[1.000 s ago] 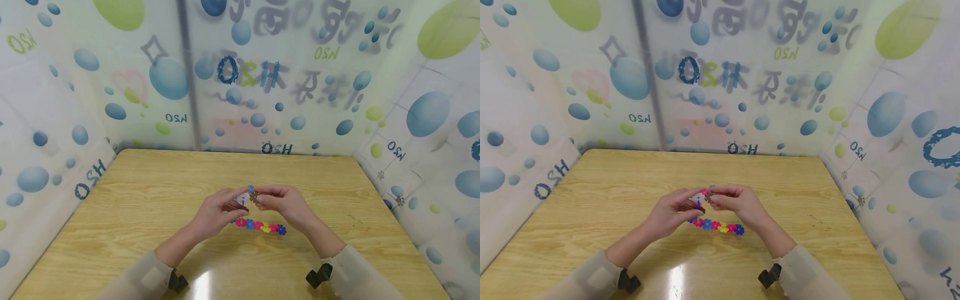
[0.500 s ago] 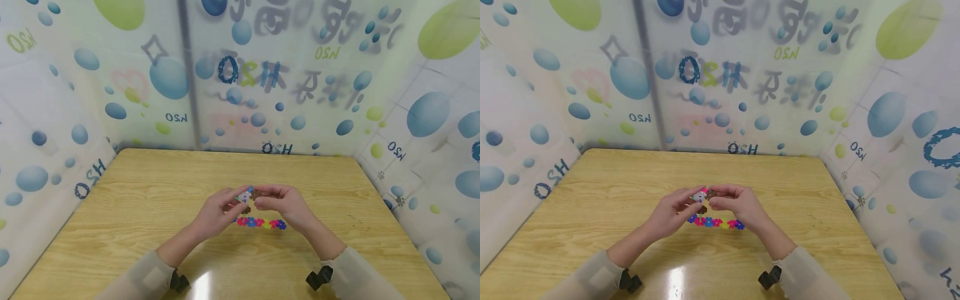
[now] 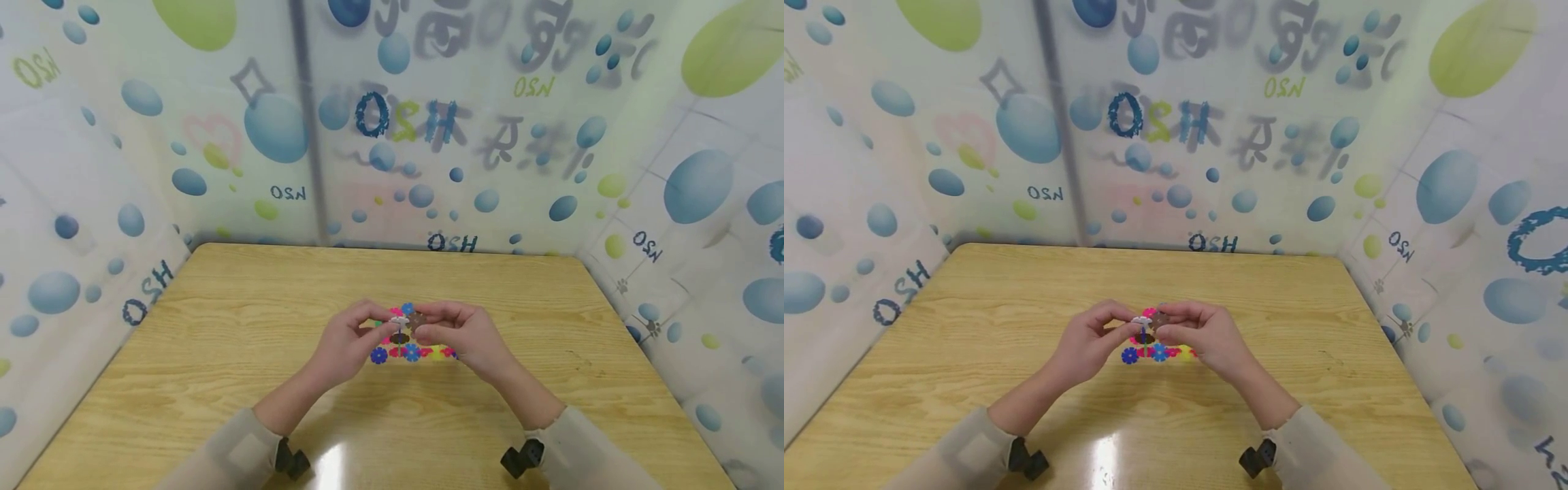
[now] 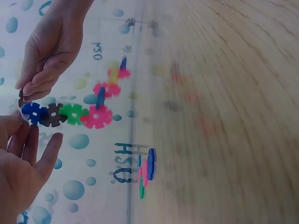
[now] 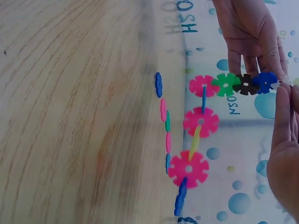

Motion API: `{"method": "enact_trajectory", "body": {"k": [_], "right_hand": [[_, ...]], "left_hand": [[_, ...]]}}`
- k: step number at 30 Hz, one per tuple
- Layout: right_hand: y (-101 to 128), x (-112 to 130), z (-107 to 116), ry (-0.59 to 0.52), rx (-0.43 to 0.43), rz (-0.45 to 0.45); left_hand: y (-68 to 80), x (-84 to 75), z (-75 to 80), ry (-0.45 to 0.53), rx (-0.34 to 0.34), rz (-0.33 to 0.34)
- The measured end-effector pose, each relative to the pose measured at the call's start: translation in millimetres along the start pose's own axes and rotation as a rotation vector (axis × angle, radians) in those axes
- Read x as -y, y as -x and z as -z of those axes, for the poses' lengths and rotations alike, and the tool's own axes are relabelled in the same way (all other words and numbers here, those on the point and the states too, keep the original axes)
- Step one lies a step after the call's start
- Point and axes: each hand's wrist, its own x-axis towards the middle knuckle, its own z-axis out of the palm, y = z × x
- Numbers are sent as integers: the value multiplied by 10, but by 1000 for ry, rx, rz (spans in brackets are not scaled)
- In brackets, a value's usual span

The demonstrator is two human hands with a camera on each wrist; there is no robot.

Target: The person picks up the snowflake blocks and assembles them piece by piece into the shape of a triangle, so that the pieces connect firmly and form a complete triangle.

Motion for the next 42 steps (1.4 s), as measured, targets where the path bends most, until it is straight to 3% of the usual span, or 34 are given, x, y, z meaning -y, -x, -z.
{"method": "enact_trajectory", "body": {"k": [9,25,35,42], "right_hand": [[23,-5,-51,-6,3,13],[18,11,-94,47,-6,-21],[-31,56,-75,197,-13,-30],[-93,20,-8,176,25,-31]], "left_hand": [[21,14,25,-82,-30,-40],[9,13,17,-82,-28,-67],[11,1,87,-117,-20,-83],[19,24,114,-77,-3,-18]]}}
